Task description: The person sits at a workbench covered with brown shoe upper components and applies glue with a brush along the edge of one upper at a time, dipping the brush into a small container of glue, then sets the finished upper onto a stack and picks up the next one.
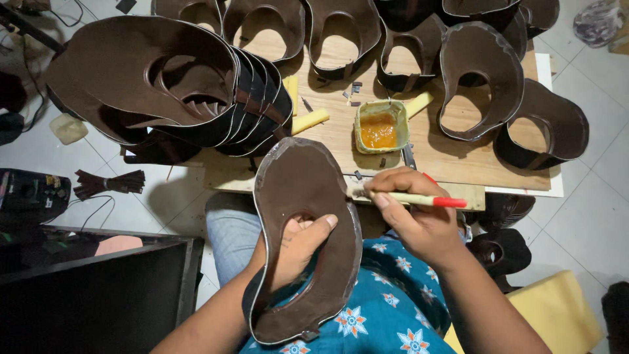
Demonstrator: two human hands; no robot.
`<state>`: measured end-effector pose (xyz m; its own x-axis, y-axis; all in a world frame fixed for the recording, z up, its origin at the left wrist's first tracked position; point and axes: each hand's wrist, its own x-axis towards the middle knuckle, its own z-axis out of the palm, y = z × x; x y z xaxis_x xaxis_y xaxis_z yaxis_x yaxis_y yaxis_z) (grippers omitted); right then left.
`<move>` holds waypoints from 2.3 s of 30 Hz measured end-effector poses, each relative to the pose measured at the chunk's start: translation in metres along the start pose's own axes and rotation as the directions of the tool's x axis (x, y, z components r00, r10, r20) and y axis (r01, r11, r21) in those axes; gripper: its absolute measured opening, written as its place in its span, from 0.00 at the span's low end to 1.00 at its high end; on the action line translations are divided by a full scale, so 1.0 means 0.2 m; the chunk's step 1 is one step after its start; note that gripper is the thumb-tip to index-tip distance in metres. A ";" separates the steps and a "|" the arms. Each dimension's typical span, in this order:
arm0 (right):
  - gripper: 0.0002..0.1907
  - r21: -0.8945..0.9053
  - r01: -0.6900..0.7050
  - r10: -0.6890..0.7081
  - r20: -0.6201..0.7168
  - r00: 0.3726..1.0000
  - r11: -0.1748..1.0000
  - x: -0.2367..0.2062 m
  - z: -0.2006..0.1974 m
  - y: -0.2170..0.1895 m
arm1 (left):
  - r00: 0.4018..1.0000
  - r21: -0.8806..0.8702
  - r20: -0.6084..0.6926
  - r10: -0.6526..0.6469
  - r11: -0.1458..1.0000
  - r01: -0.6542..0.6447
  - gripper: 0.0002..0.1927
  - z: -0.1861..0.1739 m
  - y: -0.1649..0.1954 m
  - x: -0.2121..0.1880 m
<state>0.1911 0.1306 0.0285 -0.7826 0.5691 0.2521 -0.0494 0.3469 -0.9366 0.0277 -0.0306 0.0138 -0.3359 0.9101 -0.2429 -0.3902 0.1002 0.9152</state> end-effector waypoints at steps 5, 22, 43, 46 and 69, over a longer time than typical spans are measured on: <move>0.04 -0.111 -0.017 0.027 0.088 0.996 0.994 0.01 0.00 -0.03 | 0.997 0.019 -0.054 -0.050 0.999 0.051 0.07 0.01 0.00 0.00; 0.08 0.169 -0.350 0.387 -0.328 0.862 0.921 -0.02 -0.11 0.26 | 0.977 0.061 -0.176 0.125 0.991 -0.115 0.14 -0.04 -0.06 0.05; 0.35 0.512 -0.513 0.569 0.056 0.820 0.689 -0.12 0.05 0.39 | 0.876 0.094 -0.450 0.171 0.985 -0.144 0.19 -0.04 -0.03 0.18; 0.60 0.393 -0.449 0.334 0.328 0.884 0.802 -0.17 0.15 0.18 | 0.837 0.091 -0.491 0.242 0.970 -0.227 0.18 -0.01 -0.01 0.27; 0.49 0.930 -0.278 0.418 0.159 0.894 0.241 -0.14 0.14 0.20 | 0.814 0.082 -0.083 0.575 0.818 -0.569 0.17 -0.03 -0.13 0.38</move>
<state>0.1936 0.1080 -0.0223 -0.8195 0.5353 -0.2047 -0.3710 -0.7678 -0.5223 0.0068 0.0338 -0.0308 -0.5689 0.7651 0.3016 -0.0575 -0.4029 0.9134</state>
